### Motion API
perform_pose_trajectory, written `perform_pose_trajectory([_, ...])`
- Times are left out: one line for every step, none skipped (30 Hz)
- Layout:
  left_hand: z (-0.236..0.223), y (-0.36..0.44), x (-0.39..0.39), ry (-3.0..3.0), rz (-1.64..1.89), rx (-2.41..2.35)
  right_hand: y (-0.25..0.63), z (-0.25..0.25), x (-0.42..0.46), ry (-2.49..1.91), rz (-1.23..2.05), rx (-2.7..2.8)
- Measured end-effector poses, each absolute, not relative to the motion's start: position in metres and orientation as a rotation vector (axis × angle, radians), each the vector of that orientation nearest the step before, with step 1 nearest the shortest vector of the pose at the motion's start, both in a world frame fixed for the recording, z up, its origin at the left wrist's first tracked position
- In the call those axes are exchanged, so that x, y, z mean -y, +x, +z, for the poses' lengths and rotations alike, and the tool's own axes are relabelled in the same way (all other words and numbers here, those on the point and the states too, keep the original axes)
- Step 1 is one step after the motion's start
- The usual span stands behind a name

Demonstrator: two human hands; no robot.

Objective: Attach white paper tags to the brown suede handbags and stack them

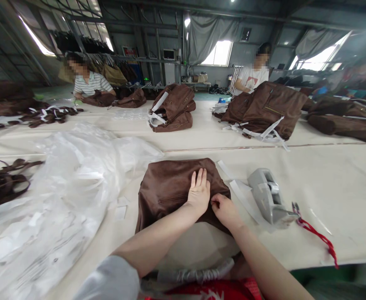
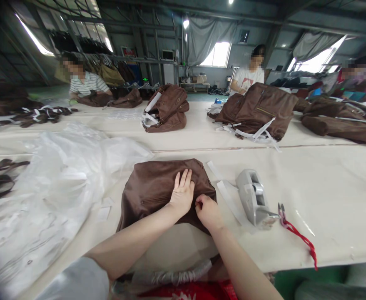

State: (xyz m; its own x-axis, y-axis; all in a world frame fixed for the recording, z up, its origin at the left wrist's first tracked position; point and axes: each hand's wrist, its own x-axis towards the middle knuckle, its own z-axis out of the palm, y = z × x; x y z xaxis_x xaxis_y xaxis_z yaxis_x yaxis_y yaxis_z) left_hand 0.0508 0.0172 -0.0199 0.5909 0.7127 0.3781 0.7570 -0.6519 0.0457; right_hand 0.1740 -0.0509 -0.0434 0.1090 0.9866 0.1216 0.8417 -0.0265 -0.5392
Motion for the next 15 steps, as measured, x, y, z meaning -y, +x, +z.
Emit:
perform_pose_trajectory([-0.02,0.049,-0.019,-2.678,-0.595,1.225,0.174,-0.043,0.051,-1.909,0.389,1.776])
perform_pose_trajectory([-0.019,0.045,-0.023,-2.666,-0.633,1.206,0.173,-0.043,0.052,-1.908,0.383,1.777])
perform_pose_trajectory([-0.017,0.039,-0.029,-2.653,-0.67,1.201,0.173,-0.044,0.052,-1.908,0.376,1.777])
perform_pose_trajectory([-0.014,0.032,-0.036,-2.643,-0.702,1.203,0.173,-0.044,0.052,-1.908,0.367,1.776])
perform_pose_trajectory([-0.011,0.025,-0.043,-2.641,-0.732,1.207,0.172,-0.044,0.052,-1.907,0.357,1.774])
perform_pose_trajectory([-0.007,0.017,-0.05,-2.648,-0.761,1.209,0.172,-0.045,0.051,-1.905,0.349,1.773])
perform_pose_trajectory([-0.004,0.011,-0.055,-2.665,-0.791,1.209,0.171,-0.045,0.051,-1.904,0.343,1.771])
perform_pose_trajectory([-0.001,0.005,-0.059,-2.687,-0.821,1.203,0.171,-0.045,0.051,-1.899,0.338,1.768])
perform_pose_trajectory([0.002,0.001,-0.062,-2.71,-0.849,1.197,0.17,-0.045,0.051,-1.886,0.331,1.765])
perform_pose_trajectory([0.004,-0.003,-0.063,-2.729,-0.874,1.195,0.168,-0.045,0.051,-1.864,0.323,1.765])
perform_pose_trajectory([0.005,-0.004,-0.062,-2.743,-0.891,1.196,0.167,-0.044,0.051,-1.835,0.311,1.771])
perform_pose_trajectory([0.006,-0.006,-0.06,-2.761,-0.898,1.193,0.165,-0.043,0.051,-1.799,0.296,1.787])
perform_pose_trajectory([0.006,-0.006,-0.058,-2.784,-0.894,1.184,0.163,-0.042,0.051,-1.762,0.28,1.815])
perform_pose_trajectory([0.006,-0.007,-0.056,-2.812,-0.882,1.169,0.162,-0.042,0.052,-1.731,0.265,1.847])
perform_pose_trajectory([0.006,-0.007,-0.054,-2.842,-0.863,1.149,0.16,-0.041,0.053,-1.713,0.25,1.874])
